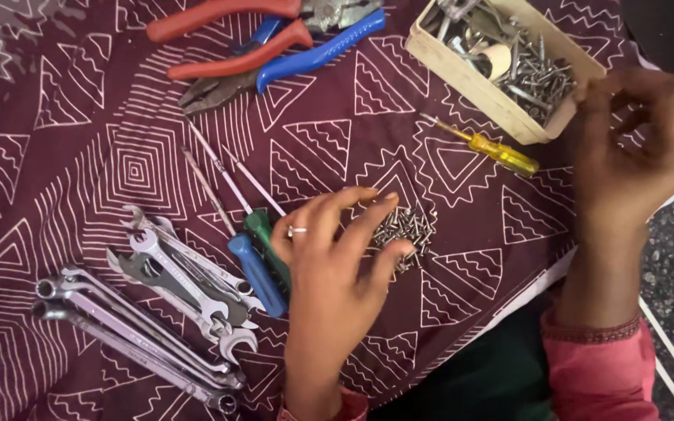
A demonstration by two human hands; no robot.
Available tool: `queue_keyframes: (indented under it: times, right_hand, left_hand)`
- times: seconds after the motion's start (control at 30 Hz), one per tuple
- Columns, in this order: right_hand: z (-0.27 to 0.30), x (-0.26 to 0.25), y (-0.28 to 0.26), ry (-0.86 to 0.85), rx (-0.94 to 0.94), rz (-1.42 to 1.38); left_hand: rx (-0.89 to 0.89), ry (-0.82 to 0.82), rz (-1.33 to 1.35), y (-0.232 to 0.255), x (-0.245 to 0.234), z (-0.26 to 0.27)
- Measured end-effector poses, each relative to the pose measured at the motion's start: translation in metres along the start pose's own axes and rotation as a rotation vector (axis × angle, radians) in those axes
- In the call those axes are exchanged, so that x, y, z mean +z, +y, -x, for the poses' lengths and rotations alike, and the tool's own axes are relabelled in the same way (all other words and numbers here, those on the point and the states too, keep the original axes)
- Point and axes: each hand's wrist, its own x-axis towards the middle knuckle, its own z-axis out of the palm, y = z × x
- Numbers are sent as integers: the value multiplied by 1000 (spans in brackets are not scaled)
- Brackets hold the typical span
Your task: The person picks up a small white electrical component and a metal piece, then uses a screwdriver to tighten a screw onto the metal piece. They then pick up several small screws by hand and hold them against the white component.
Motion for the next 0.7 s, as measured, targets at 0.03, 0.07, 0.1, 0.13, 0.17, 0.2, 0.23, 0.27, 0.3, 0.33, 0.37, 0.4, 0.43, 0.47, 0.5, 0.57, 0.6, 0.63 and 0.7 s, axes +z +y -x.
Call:
queue_keyframes:
  times: [0.03,0.07,0.1,0.13,0.17,0.2,0.23,0.27,0.3,0.33,0.37,0.4,0.43,0.47,0.5,0.57,0.6,0.63,0.7]
  right_hand:
    - [0,0,-5,-1,6,-2]
    - [-2,0,-12,-8,-30,39]
    - [-2,0,-23,-15,-45,57]
    - [-6,2,-36,-21,-68,68]
    - [-5,0,-53,-36,88,-130]
    - [-9,-1,-67,-58,166,-236]
    - [-12,-2,-81,-73,247,-340]
    - [-17,-3,-91,-277,138,-339]
    - [-19,-1,-99,-473,19,-345]
    - [-17,5,-108,-478,24,-349]
    - [-14,11,-116,-573,-23,-278]
    - [-13,16,-122,-665,-75,-205]
    - [-10,20,-127,-667,-74,-208]
    - [-7,23,-132,-675,-97,-180]
    - [-5,25,-136,-683,-120,-153]
    - [-2,27,-138,-698,-85,-127]
    - [0,26,-138,-708,-45,-106]
    - [2,25,-137,-711,-43,-100]
    - [3,26,-133,-703,-40,-140]
  left_hand:
    - [-76,1,17,-1,2,1]
    - [-150,0,30,-3,3,3]
    - [-155,-5,26,-4,3,5]
    - [-163,12,-4,-4,3,6]
    - [-170,29,-34,-5,2,8]
    - [-180,31,-40,-5,1,8]
    - [-158,-6,-52,-6,0,8]
    - [-136,-44,-64,-7,-1,7]
    - [-144,-45,-68,-6,-1,7]
    - [-137,-59,-85,-4,-1,7]
    - [-129,-74,-101,-2,-1,6]
    - [-132,-75,-103,-2,-1,5]
    - [-133,-69,-107,-2,-1,4]
    - [-135,-62,-107,-1,-1,3]
    - [-139,-61,-103,-3,0,3]
    - [-131,-84,-108,-5,3,1]
    - [-132,-86,-102,-6,4,1]
    - [-118,-76,-108,-7,6,1]
    - [-103,-66,-120,-7,6,2]
